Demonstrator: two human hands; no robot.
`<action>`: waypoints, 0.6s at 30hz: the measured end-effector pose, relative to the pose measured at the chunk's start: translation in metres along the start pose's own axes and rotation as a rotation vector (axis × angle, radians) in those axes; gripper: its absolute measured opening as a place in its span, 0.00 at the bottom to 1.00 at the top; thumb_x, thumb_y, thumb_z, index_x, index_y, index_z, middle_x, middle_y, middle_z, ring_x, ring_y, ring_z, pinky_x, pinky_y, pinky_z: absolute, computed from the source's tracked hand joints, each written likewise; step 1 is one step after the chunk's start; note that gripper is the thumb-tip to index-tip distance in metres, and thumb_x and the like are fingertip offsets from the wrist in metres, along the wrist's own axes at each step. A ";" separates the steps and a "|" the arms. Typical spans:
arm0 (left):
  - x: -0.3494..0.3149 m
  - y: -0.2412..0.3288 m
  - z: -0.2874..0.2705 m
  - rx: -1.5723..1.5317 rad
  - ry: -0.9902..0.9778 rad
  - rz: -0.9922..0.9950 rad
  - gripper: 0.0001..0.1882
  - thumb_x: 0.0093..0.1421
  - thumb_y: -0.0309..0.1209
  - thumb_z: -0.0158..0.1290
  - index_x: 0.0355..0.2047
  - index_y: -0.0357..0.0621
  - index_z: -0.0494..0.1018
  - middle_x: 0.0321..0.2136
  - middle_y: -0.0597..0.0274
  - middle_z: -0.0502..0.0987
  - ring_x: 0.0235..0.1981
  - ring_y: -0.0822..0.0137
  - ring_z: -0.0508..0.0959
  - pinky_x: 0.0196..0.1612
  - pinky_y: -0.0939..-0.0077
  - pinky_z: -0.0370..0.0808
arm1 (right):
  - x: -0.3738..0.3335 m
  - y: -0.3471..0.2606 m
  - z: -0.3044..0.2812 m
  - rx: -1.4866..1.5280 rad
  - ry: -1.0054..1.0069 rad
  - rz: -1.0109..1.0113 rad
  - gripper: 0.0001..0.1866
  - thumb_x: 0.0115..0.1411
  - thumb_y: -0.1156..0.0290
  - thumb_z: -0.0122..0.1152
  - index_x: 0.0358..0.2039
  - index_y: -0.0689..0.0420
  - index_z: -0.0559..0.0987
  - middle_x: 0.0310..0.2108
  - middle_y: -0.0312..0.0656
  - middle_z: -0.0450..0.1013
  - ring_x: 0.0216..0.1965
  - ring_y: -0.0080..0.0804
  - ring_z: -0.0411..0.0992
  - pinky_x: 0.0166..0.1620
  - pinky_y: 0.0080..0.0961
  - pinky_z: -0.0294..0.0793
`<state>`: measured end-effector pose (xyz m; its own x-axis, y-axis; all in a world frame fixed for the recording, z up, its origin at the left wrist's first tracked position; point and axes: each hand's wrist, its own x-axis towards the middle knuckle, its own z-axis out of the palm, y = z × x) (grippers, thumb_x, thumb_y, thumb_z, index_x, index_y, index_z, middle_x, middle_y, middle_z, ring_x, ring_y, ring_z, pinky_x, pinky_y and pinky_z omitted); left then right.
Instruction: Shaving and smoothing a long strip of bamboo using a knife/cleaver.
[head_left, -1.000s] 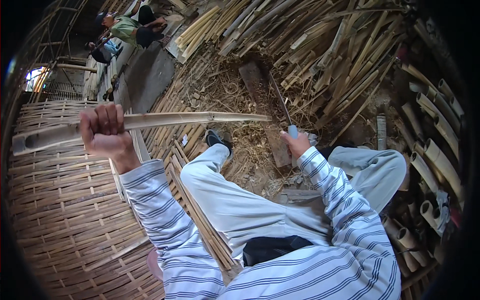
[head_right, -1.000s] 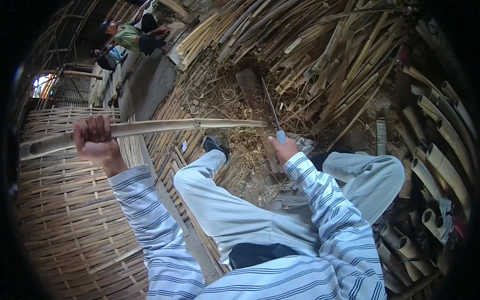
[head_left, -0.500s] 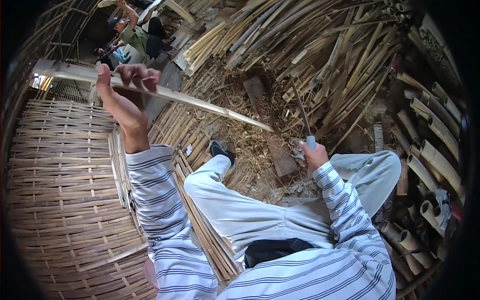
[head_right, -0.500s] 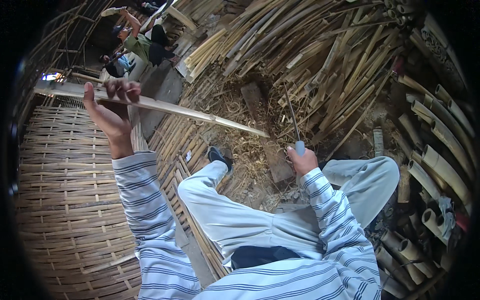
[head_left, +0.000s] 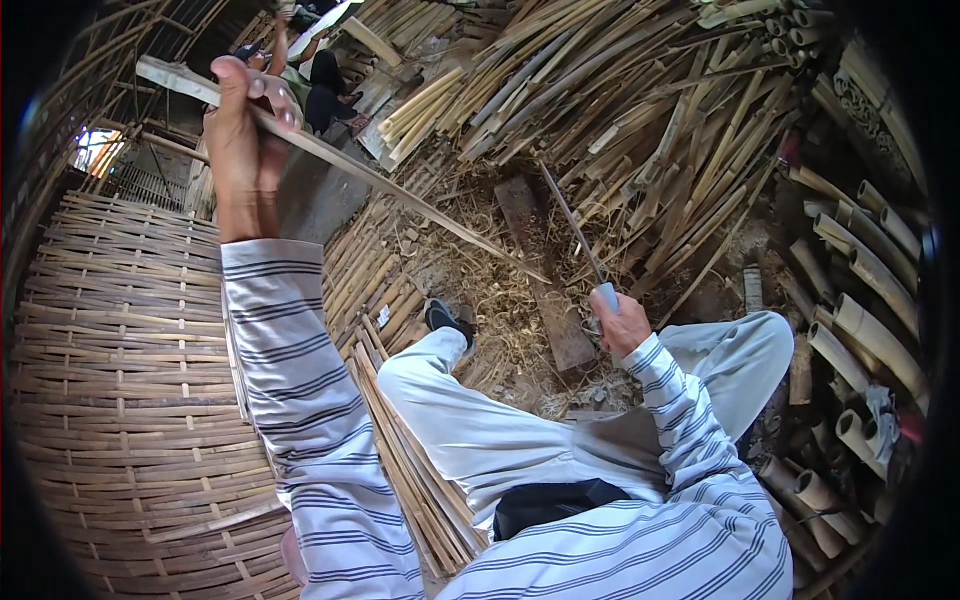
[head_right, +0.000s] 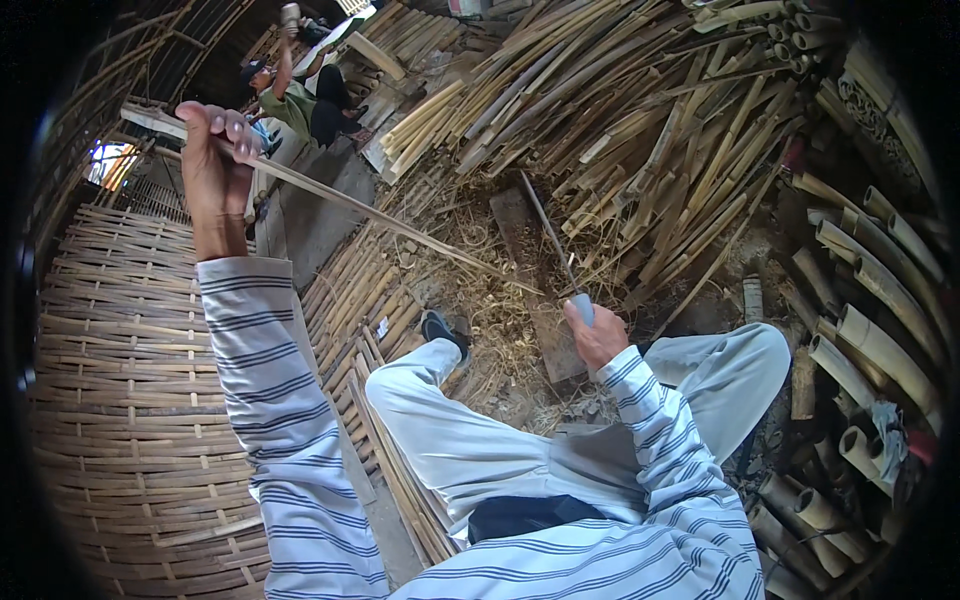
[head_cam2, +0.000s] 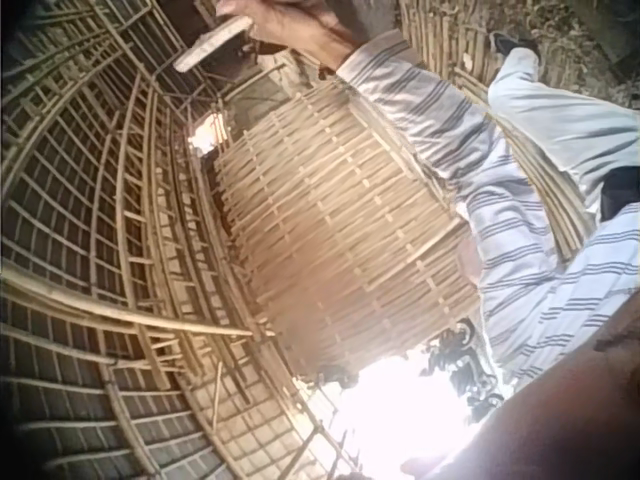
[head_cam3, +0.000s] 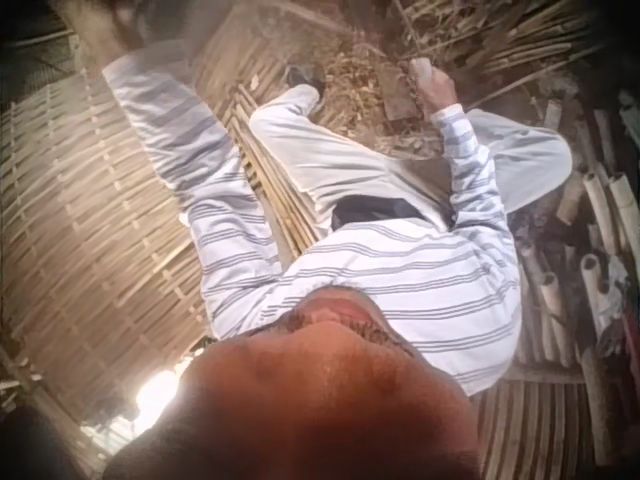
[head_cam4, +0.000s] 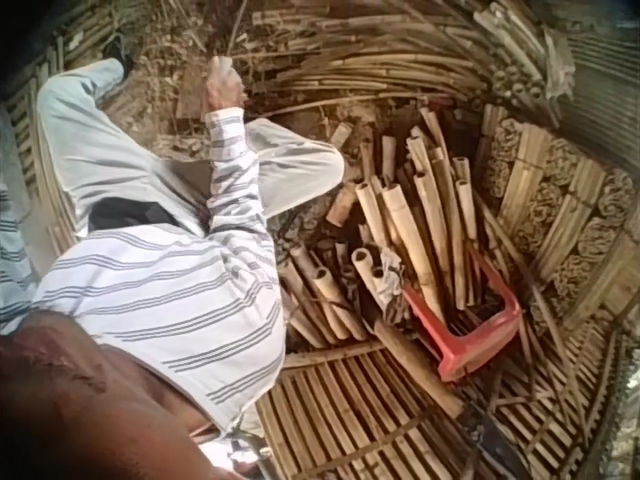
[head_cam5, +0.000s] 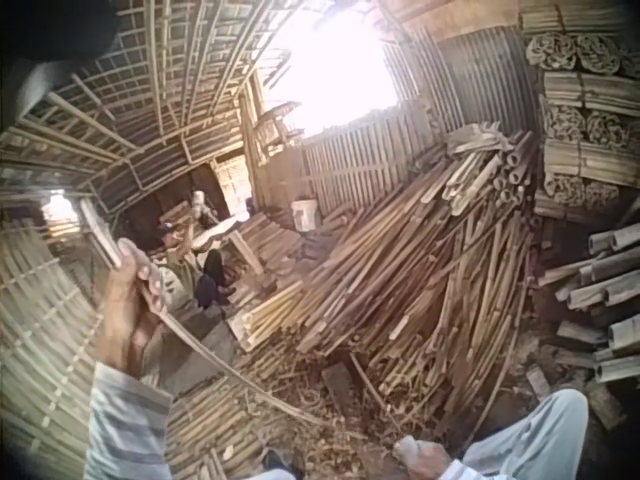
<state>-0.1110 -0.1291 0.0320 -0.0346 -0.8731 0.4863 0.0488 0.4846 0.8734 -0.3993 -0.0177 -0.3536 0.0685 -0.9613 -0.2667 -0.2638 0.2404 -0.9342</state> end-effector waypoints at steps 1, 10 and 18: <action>-0.002 0.002 0.003 0.050 -0.004 -0.004 0.23 0.59 0.53 0.46 0.18 0.49 0.60 0.13 0.70 0.59 0.13 0.76 0.58 0.19 0.81 0.60 | -0.005 -0.019 0.002 0.007 -0.004 -0.002 0.22 0.61 0.51 0.48 0.25 0.59 0.69 0.13 0.34 0.63 0.11 0.22 0.62 0.16 0.23 0.62; -0.004 -0.010 0.063 0.071 0.342 0.150 0.19 0.57 0.45 0.49 0.18 0.45 0.61 0.10 0.71 0.53 0.09 0.78 0.49 0.13 0.81 0.48 | -0.051 -0.222 0.011 0.429 -0.241 -0.403 0.28 0.65 0.45 0.31 0.24 0.56 0.66 0.11 0.30 0.59 0.10 0.18 0.57 0.14 0.18 0.57; -0.022 -0.001 0.081 0.084 0.474 0.136 0.25 0.59 0.53 0.32 0.19 0.45 0.58 0.09 0.69 0.49 0.11 0.76 0.45 0.16 0.78 0.41 | -0.044 -0.189 0.054 0.046 -0.062 -0.440 0.27 0.66 0.50 0.33 0.29 0.62 0.72 0.18 0.53 0.67 0.23 0.52 0.68 0.30 0.39 0.67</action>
<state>-0.1911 -0.1063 0.0228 0.4253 -0.7203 0.5479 -0.0601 0.5816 0.8113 -0.3004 -0.0135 -0.1783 0.2225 -0.9639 0.1462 -0.1537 -0.1827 -0.9711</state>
